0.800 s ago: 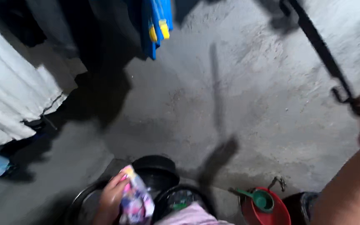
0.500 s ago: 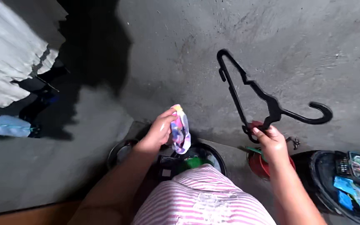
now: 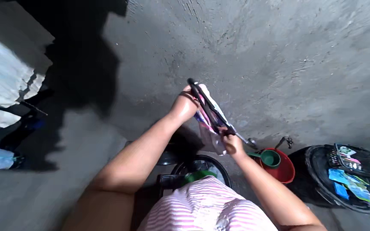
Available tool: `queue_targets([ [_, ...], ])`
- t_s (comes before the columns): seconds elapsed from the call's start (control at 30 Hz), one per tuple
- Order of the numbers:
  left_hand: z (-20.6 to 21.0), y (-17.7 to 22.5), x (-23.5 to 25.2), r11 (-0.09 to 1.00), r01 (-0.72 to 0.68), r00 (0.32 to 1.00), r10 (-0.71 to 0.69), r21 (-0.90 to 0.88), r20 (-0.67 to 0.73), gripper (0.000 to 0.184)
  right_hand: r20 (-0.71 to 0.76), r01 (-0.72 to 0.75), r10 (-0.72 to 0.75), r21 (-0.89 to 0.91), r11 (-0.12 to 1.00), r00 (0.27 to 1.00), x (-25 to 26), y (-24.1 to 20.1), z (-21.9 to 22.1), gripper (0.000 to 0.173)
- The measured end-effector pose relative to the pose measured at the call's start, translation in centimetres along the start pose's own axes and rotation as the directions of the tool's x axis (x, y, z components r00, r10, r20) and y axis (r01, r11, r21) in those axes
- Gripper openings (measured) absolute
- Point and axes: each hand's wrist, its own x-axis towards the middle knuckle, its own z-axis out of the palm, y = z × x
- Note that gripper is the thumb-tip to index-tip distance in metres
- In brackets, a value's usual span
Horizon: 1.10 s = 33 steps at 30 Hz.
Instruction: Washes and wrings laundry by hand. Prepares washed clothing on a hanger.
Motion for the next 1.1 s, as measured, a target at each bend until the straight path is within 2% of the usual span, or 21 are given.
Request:
queue_targets([
  [0.03,-0.4,-1.3,0.5,0.977,-0.028,1.0,0.03,0.211,-0.006,0.038,0.039,-0.019,0.025,-0.152,0.988,0.999,0.6,-0.4,-2.5,0.029],
  [0.1,-1.0,-3.2,1.0,0.906,-0.012,0.999,-0.002,0.423,0.034,0.038,0.08,0.036,-0.007,-0.371,0.928,0.997,1.4,-2.2,-7.8,0.023],
  [0.13,-1.3,-3.7,1.1,0.892,0.001,0.997,-0.038,0.452,0.073,0.039,0.099,0.063,-0.019,-0.465,0.883,0.995,1.7,-3.3,-10.3,0.022],
  [0.23,-1.9,-4.9,1.6,0.893,-0.04,0.984,-0.044,0.448,0.175,0.022,0.162,0.128,-0.026,-0.666,0.735,0.986,2.5,-6.1,-16.1,0.018],
  [0.3,-2.2,-5.5,2.0,0.907,-0.065,0.98,-0.021,0.415,0.199,0.03,0.188,0.129,0.03,-0.773,0.621,0.982,2.7,-7.9,-18.7,0.02],
  [0.4,-2.1,-4.9,1.8,0.912,-0.091,0.977,0.004,0.4,0.214,0.038,0.164,0.064,0.199,-0.9,0.431,0.966,2.5,-10.8,-19.9,0.023],
  [0.47,-1.4,-3.1,0.3,0.903,-0.128,0.975,0.04,0.41,0.217,0.033,0.118,0.023,0.236,-0.928,0.371,0.965,2.4,-12.1,-19.6,0.02],
  [0.53,-0.9,-0.9,-2.2,0.903,-0.238,0.961,0.165,0.358,0.222,0.028,0.08,0.018,0.141,-0.917,0.4,0.987,2.8,-12.1,-19.6,0.016],
  [0.6,-0.5,0.3,-5.1,0.851,-0.484,0.872,0.452,0.203,0.185,0.033,0.087,0.141,-0.132,-0.868,0.476,0.987,3.0,-11.3,-20.3,0.015],
  [0.63,-0.3,0.4,-6.0,0.806,-0.575,0.818,0.561,0.141,0.13,0.039,0.107,0.259,-0.315,-0.832,0.49,0.943,3.2,-10.7,-20.8,0.015],
  [0.7,-0.3,0.0,-6.0,0.764,-0.618,0.777,0.629,0.185,-0.001,0.057,0.131,0.423,-0.543,-0.781,0.459,0.83,3.4,-10.3,-21.5,0.017],
  [0.73,-0.3,-0.5,-5.5,0.77,-0.594,0.787,0.616,0.233,-0.034,0.058,0.134,0.453,-0.579,-0.77,0.45,0.804,3.4,-10.6,-21.6,0.017],
  [0.83,-0.8,-1.4,-3.7,0.768,-0.557,0.791,0.606,0.316,-0.08,0.027,0.139,0.486,-0.624,-0.761,0.429,0.769,3.2,-11.6,-21.2,0.015],
  [1.0,-3.6,1.5,-3.5,0.668,-0.498,0.786,0.617,0.553,-0.038,0.024,0.119,0.338,-0.41,-0.787,0.517,0.904,3.3,-13.9,-20.3,0.026],
  [1.03,-4.3,2.3,-3.5,0.653,-0.48,0.791,0.611,0.585,-0.034,0.025,0.108,0.35,-0.433,-0.771,0.531,0.895,3.0,-14.5,-20.2,0.027],
  [1.07,-5.1,3.0,-3.6,0.646,-0.469,0.787,0.615,0.602,-0.047,0.025,0.086,0.413,-0.53,-0.734,0.539,0.844,2.4,-15.2,-20.1,0.025],
  [1.1,-6.0,3.5,-3.7,0.649,-0.471,0.772,0.631,0.598,-0.076,0.026,0.047,0.489,-0.649,-0.701,0.52,0.759,1.7,-15.9,-20.4,0.026],
])
